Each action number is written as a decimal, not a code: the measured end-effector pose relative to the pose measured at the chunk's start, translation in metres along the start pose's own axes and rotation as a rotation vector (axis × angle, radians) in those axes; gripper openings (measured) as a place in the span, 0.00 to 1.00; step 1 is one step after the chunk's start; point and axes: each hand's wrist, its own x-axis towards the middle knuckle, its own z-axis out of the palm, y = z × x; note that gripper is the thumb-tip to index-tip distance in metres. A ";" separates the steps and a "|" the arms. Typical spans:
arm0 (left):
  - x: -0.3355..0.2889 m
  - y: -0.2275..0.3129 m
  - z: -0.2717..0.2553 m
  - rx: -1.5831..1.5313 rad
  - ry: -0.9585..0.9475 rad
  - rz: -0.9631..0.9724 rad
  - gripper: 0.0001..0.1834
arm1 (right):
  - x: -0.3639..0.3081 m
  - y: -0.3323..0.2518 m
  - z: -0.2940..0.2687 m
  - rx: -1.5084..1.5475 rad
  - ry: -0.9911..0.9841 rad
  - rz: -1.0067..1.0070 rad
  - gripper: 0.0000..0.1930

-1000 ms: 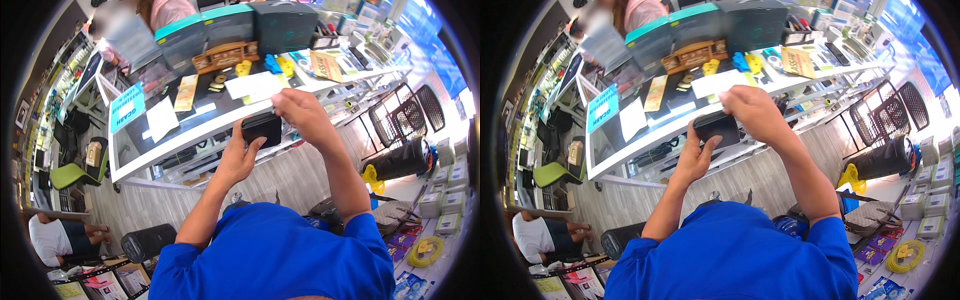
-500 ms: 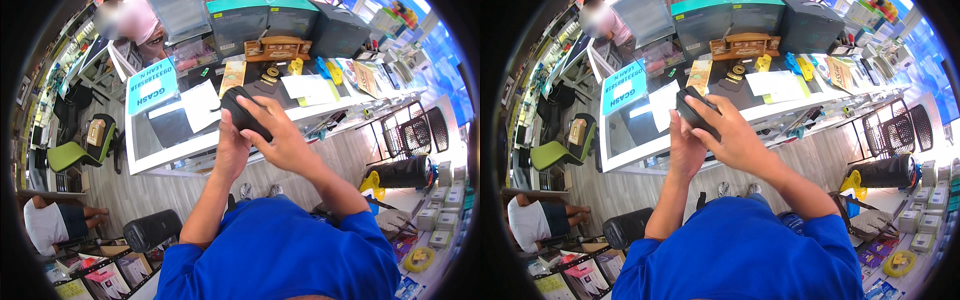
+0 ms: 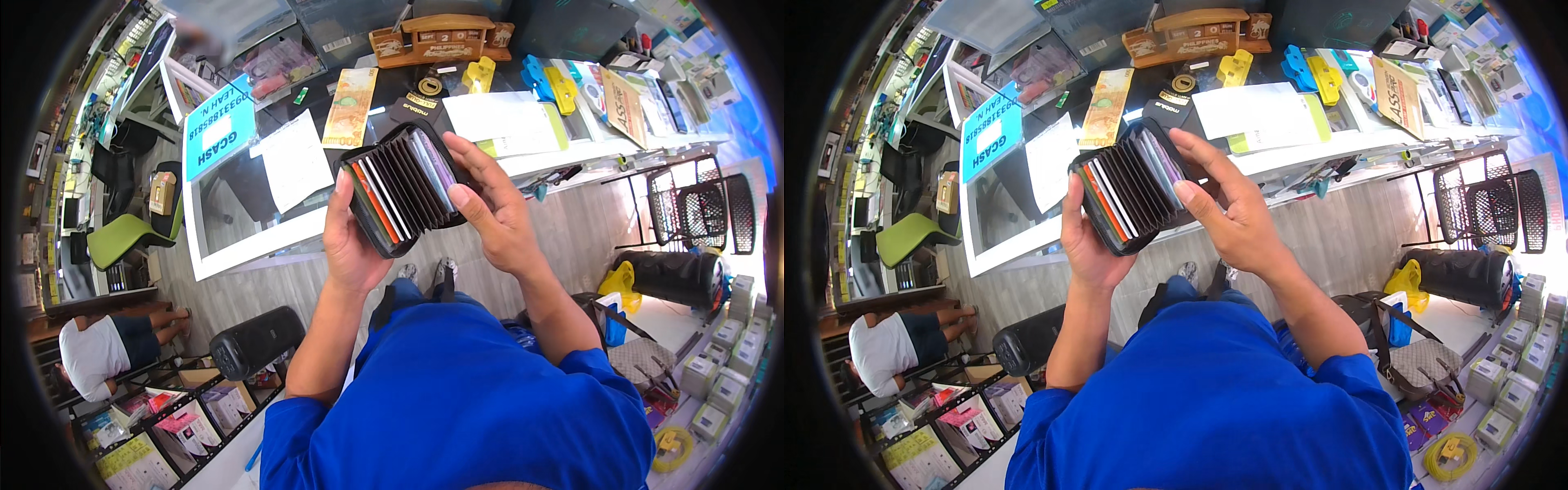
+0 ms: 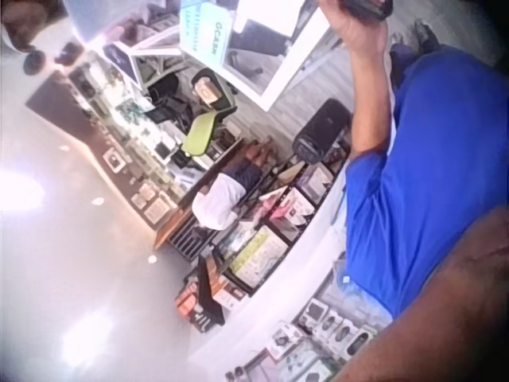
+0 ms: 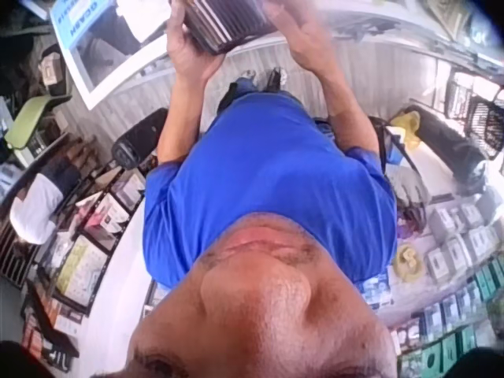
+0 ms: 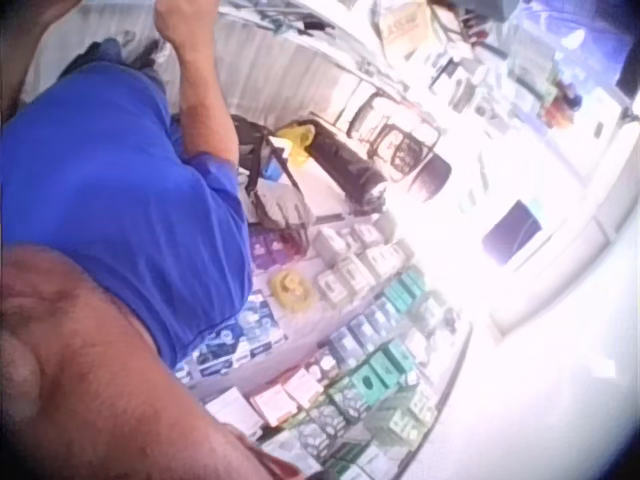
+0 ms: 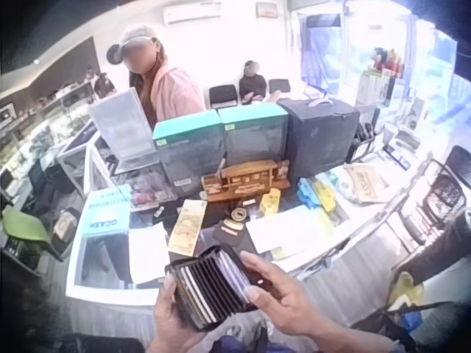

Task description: The person opens a cash drawer, counts banknotes, and places them into a wallet. They then interact with a customer at the counter, handling more cash and a small box. Finally, they place several boxed items onto a display shelf.

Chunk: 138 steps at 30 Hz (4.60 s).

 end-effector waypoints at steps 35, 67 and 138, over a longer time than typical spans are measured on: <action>0.028 0.066 -0.027 0.390 0.231 0.303 0.27 | 0.070 0.002 0.083 -0.614 0.111 -0.199 0.14; 0.036 0.054 -0.027 0.358 0.230 0.188 0.23 | 0.085 0.001 0.058 -0.706 0.028 -0.661 0.08; 0.002 0.105 -0.056 0.144 0.229 0.098 0.20 | 0.089 0.024 0.119 0.255 -0.090 0.108 0.07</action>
